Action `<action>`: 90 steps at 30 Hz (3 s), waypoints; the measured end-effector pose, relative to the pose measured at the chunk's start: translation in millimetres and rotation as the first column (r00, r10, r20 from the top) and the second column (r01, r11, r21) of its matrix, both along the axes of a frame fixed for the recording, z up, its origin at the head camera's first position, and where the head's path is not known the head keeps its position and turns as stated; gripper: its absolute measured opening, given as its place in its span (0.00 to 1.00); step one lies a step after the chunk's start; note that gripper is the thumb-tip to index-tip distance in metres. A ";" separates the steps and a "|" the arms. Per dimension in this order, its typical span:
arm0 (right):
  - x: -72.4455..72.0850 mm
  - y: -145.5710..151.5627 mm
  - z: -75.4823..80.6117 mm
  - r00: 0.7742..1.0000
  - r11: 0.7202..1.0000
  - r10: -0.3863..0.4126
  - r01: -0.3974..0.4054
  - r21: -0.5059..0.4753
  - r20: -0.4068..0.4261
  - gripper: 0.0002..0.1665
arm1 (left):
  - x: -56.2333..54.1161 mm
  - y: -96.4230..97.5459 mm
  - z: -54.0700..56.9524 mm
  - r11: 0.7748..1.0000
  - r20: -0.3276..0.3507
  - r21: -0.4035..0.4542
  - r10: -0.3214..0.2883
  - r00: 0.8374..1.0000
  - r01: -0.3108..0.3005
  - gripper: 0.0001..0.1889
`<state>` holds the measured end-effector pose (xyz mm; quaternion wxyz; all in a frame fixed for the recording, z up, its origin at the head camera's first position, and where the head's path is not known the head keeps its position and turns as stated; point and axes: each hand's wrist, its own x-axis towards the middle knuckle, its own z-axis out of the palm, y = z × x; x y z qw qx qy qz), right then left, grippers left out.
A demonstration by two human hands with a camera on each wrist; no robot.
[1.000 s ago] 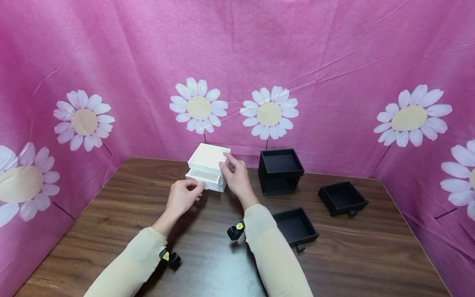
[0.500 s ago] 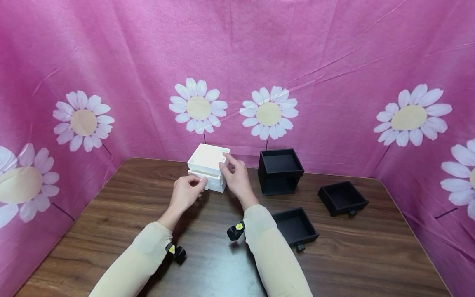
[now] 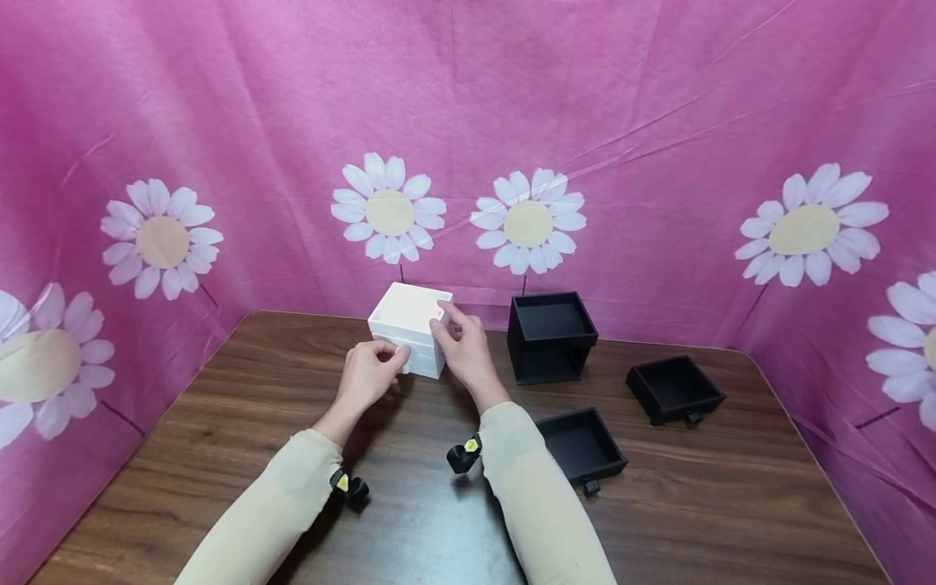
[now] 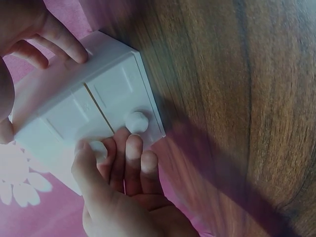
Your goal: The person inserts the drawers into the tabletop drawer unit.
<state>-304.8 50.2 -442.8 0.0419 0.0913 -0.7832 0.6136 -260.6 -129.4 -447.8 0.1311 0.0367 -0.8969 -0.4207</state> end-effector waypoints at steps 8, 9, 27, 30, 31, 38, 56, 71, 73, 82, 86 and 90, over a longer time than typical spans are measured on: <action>0.6 -0.5 1.7 1.000 1.000 0.002 -0.002 0.002 0.005 0.28 | -2.5 -2.1 1.5 0.999 0.028 -0.015 -0.050 0.998 0.050 0.15; 0.6 -0.4 1.2 1.000 1.000 0.002 -0.002 0.000 0.007 0.28 | -2.3 -2.4 1.2 0.998 0.031 -0.017 -0.055 0.998 0.055 0.15; 5.0 11.3 1.1 0.998 0.982 0.031 -0.022 0.186 -0.050 0.32 | 14.2 -7.2 -0.1 0.995 0.077 0.053 -0.093 0.993 0.089 0.17; 8.6 17.6 4.8 0.999 0.977 0.043 -0.036 0.210 -0.029 0.33 | 17.1 -8.4 0.2 0.994 0.081 0.036 -0.102 0.991 0.100 0.17; 9.6 19.7 6.1 0.999 0.976 0.044 -0.037 0.216 -0.027 0.34 | 17.7 -8.9 0.4 0.994 0.080 0.031 -0.105 0.991 0.102 0.17; 18.1 28.9 14.8 1.000 0.972 0.022 -0.017 0.234 -0.019 0.33 | 21.3 -12.5 -0.5 0.994 0.068 -0.017 -0.109 0.992 0.111 0.15; 41.7 44.7 25.4 0.997 0.958 -0.032 0.049 0.284 -0.065 0.20 | 27.9 -5.9 -7.8 0.952 0.004 0.003 -0.306 0.952 0.306 0.11; 64.3 64.5 31.8 0.996 0.950 -0.052 0.073 0.302 -0.076 0.16 | 30.5 8.8 -12.5 0.903 0.033 0.053 -0.427 0.903 0.425 0.11; 66.8 68.1 31.9 0.995 0.942 -0.050 0.074 0.326 -0.081 0.16 | 30.6 11.6 -11.6 0.899 0.033 0.058 -0.436 0.899 0.434 0.11; 76.8 81.6 27.9 0.995 0.922 -0.038 0.069 0.381 -0.088 0.15 | 32.2 22.0 -9.8 0.874 0.040 0.088 -0.483 0.875 0.478 0.12; 80.0 85.9 29.5 0.992 0.920 -0.033 0.079 0.384 -0.126 0.14 | 31.4 28.0 -10.0 0.865 0.030 0.097 -0.497 0.867 0.492 0.12; 82.8 89.0 32.5 0.990 0.919 -0.032 0.083 0.386 -0.138 0.14 | 30.1 35.5 -7.6 0.859 0.017 0.101 -0.506 0.862 0.502 0.12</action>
